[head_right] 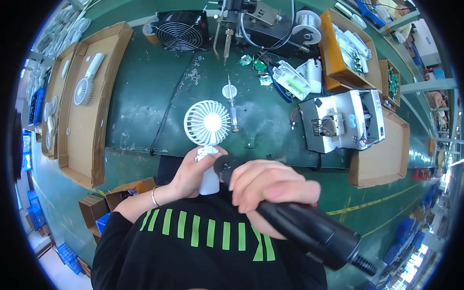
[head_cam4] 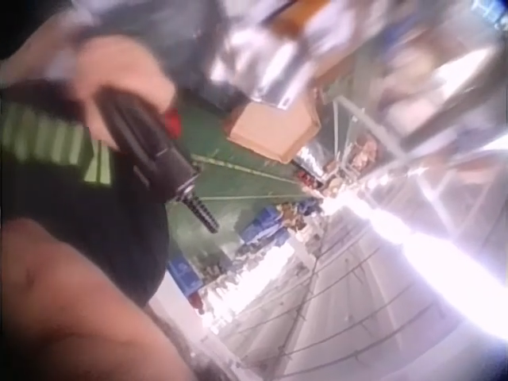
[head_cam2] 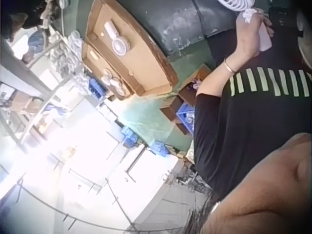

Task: The person assembles handheld portable fans by fitting circuit boards, batteries, casings, and fan blades together, driving screws with an electric screwdriver, and placing the fans onto a conveyor belt.

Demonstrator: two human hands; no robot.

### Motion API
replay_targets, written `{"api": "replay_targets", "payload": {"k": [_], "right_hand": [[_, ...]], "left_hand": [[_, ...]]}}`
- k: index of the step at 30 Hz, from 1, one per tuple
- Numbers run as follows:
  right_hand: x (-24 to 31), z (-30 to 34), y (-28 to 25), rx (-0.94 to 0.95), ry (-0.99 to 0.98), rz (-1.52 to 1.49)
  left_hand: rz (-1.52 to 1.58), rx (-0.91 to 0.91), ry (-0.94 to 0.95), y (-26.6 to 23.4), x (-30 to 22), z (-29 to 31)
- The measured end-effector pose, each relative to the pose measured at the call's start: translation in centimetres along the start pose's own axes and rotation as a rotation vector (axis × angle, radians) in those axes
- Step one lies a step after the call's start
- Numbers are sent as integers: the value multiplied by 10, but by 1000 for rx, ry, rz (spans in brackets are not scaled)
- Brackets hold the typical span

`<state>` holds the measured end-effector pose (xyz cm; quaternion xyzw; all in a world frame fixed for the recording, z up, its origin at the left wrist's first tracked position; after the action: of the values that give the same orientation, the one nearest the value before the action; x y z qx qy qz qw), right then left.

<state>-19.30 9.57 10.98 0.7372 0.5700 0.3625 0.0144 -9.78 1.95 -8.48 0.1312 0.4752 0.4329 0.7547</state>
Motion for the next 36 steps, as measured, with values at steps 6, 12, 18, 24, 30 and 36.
{"api": "replay_targets", "payload": {"k": [6, 12, 18, 24, 30, 36], "right_hand": [[-13, 5, 22, 171, 31, -76], [-23, 8, 21, 186, 67, -61], [-20, 10, 35, 341, 62, -141], [-9, 9, 36, 219, 15, -25], [1, 16, 40, 253, 11, -90], [0, 19, 29, 13, -10, -31]], "left_hand": [[-32, -23, 43, -5, -4, 6], [-90, 19, 65, -2, -4, 7], [-98, 44, 56, -2, -1, 14], [-154, 28, 94, 3, -4, 20], [-173, 30, 119, 4, -4, 27], [-126, -81, 126, -9, -7, 34]]}}
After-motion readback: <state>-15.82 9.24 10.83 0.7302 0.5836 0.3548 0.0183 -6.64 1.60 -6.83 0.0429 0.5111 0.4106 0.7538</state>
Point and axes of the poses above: each hand's wrist, its own z-axis away from the middle knuckle, its own y-axis out of the palm, x = y × z, the point moved 10 cm from there along -z, towards the middle knuckle, and after that the axes turned 5 degrees about -y, right-handed, at the moved point
